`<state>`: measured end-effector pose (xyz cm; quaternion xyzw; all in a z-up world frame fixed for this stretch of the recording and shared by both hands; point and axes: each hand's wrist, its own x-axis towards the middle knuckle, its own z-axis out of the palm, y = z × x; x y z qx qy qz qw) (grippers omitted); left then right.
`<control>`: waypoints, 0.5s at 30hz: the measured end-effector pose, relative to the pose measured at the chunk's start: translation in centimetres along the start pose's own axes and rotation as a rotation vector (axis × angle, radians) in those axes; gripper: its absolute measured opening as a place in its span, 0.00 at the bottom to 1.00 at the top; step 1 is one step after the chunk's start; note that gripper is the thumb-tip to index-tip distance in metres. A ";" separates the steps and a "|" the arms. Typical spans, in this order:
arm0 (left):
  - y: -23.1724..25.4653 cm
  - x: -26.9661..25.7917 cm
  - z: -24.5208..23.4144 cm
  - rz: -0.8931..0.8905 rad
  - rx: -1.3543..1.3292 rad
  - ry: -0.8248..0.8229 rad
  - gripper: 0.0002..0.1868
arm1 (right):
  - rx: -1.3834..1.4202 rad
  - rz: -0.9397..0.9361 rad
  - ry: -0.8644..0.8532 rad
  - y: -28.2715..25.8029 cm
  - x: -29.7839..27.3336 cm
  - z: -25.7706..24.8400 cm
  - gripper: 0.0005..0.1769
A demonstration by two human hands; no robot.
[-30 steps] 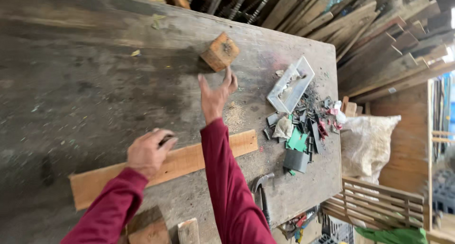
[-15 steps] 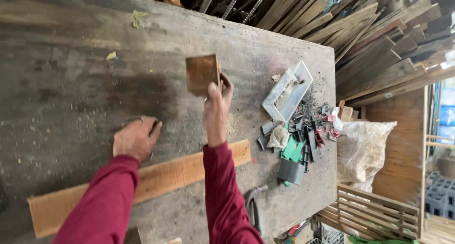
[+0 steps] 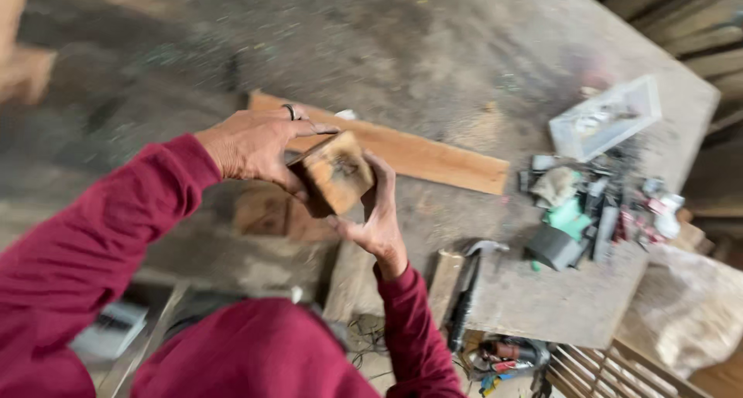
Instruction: The person hammers nails into wooden planks and joins wooden blocks together by hand using a hammer on a workshop bench.
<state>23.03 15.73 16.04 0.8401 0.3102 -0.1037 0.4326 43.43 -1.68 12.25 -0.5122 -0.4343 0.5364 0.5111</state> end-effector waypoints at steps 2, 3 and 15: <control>-1.4 -5.0 0.7 -0.065 0.035 -0.087 0.74 | -0.196 -0.113 -0.221 -0.6 -0.4 3.0 0.60; -2.2 -7.5 1.9 -0.068 -0.038 -0.064 0.72 | -0.294 -0.166 -0.327 -0.6 -0.6 4.7 0.60; -13.7 -16.7 14.7 -0.244 -0.153 0.410 0.61 | -1.309 -0.007 -0.371 1.9 -2.4 5.5 0.68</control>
